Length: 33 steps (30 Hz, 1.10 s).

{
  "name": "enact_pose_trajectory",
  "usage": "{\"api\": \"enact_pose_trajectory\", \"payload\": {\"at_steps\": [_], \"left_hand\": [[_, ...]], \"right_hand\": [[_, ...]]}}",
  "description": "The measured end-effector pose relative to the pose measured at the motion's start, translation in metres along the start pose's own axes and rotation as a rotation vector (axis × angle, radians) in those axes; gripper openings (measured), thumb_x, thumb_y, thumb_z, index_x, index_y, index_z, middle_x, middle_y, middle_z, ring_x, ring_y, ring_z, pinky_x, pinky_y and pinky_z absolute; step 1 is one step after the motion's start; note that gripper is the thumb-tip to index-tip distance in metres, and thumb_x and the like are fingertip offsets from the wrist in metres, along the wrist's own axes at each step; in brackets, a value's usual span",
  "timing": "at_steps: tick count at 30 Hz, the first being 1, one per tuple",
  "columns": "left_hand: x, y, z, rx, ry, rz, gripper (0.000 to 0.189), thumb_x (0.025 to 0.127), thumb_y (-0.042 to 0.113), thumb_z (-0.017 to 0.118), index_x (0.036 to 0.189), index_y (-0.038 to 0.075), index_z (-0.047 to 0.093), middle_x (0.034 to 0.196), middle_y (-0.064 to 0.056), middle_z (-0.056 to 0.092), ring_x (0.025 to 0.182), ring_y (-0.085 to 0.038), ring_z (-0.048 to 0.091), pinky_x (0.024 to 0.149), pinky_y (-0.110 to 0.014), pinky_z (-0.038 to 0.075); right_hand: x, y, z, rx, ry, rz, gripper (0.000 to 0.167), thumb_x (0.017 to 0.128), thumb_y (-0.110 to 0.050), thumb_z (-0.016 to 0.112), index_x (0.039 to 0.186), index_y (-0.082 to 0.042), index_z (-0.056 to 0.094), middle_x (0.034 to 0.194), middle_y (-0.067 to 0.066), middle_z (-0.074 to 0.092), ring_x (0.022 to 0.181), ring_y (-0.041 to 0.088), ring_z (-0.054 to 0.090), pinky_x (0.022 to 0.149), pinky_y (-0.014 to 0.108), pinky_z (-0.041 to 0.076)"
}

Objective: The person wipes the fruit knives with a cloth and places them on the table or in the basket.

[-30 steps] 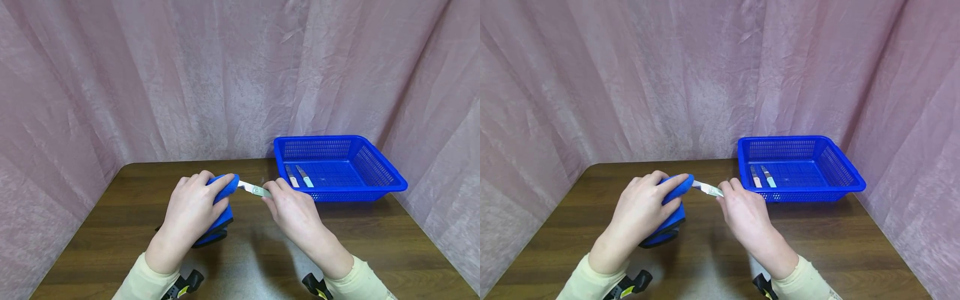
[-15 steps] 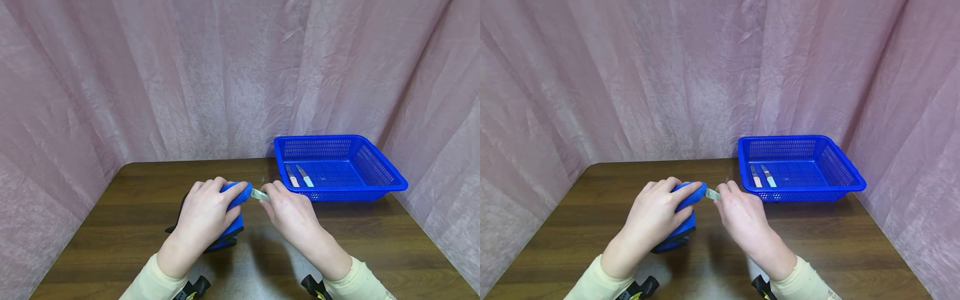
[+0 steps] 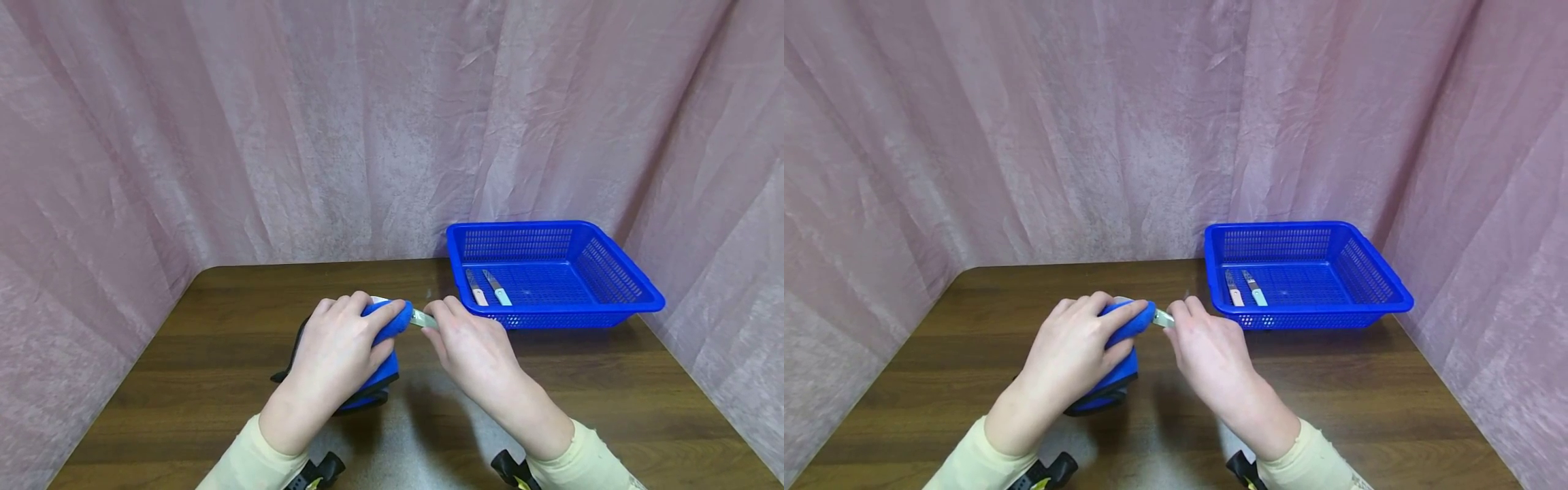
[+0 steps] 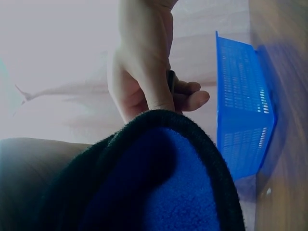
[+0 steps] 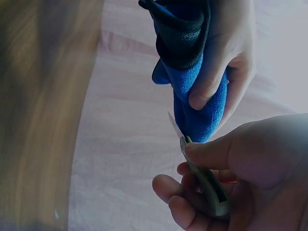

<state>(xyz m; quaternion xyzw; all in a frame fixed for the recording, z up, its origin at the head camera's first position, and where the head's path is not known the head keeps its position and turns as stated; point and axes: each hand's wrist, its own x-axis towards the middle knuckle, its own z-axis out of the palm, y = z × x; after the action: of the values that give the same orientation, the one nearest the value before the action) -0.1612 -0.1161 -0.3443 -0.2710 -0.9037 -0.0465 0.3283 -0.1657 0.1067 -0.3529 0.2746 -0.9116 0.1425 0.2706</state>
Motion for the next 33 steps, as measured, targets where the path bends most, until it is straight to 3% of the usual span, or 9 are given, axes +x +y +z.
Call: {"api": "enact_pose_trajectory", "payload": {"at_steps": [16,33], "left_hand": [[0.0,-0.011,0.002,-0.008,0.045,-0.021,0.041,0.089,0.023,0.087,0.13,0.025,0.083,0.098,-0.008,0.074,0.079,-0.027,0.071,0.07,-0.043,0.053],[-0.001,-0.025,-0.002,-0.009,0.025,-0.09,0.042,0.09,0.022,0.087,0.132,0.022,0.082,0.097,-0.009,0.074,0.078,-0.028,0.07,0.072,-0.048,0.056]], "right_hand": [[0.0,0.001,0.0,-0.023,0.021,-0.016,0.022,0.099,-0.018,0.085,0.112,-0.005,0.072,0.09,0.001,0.062,0.059,0.011,0.052,0.045,0.027,0.04],[-0.001,0.001,-0.002,-0.019,0.043,-0.024,0.023,0.099,-0.017,0.085,0.113,-0.004,0.072,0.09,0.001,0.063,0.058,0.011,0.05,0.045,0.027,0.04]]}}
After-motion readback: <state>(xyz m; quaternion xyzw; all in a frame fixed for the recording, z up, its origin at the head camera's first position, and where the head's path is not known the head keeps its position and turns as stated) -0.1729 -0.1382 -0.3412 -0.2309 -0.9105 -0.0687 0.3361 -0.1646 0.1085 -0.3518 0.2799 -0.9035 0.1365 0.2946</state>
